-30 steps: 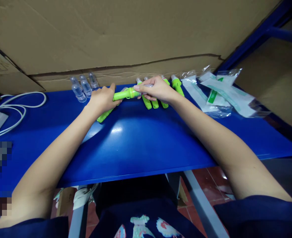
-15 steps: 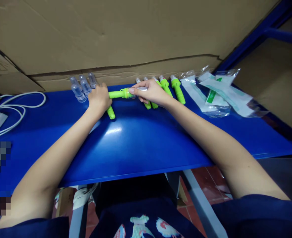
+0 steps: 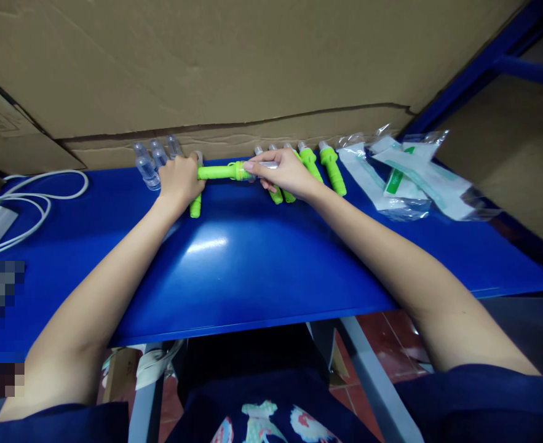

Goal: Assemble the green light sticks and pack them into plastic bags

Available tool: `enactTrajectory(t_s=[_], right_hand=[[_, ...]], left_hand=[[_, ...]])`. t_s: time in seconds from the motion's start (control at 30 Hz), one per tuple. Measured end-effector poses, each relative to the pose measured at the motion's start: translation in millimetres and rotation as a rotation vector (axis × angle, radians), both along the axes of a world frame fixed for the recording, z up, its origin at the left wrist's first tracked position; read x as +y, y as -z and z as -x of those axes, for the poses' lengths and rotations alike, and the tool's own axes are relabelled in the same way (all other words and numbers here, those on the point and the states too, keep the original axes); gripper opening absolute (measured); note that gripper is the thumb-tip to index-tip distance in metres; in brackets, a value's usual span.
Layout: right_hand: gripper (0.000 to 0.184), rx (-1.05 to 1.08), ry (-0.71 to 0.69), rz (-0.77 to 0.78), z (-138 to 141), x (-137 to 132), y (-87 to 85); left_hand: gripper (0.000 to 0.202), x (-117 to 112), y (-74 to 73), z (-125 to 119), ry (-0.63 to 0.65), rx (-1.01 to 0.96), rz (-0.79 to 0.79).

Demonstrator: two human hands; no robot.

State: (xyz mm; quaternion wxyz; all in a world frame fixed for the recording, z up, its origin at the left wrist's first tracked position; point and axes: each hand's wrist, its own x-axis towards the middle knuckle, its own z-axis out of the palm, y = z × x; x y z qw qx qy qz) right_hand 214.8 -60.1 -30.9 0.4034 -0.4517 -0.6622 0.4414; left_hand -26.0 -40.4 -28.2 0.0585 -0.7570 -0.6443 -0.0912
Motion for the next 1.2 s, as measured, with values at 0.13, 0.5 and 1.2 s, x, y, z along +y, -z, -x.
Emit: enactTrajectory(t_s=[0.13, 0.5, 1.2], right_hand=[[0.043, 0.009, 0.0, -0.001, -1.0, 0.9, -0.9], [0.051, -0.026, -0.159, 0.054, -7.8, -2.2, -9.3], [0.029, -0.164, -0.185, -0.222, 0.6, -30.1, -29.8]], left_hand=[[0.053, -17.4, -16.0, -17.6, 0.082, 0.062, -0.025], [0.056, -30.5, -18.2, -33.8, 0.496, 0.164, 0.036], [0.084, -21.4, -49.9, 1.7, 0.636, -0.209, 0.655]])
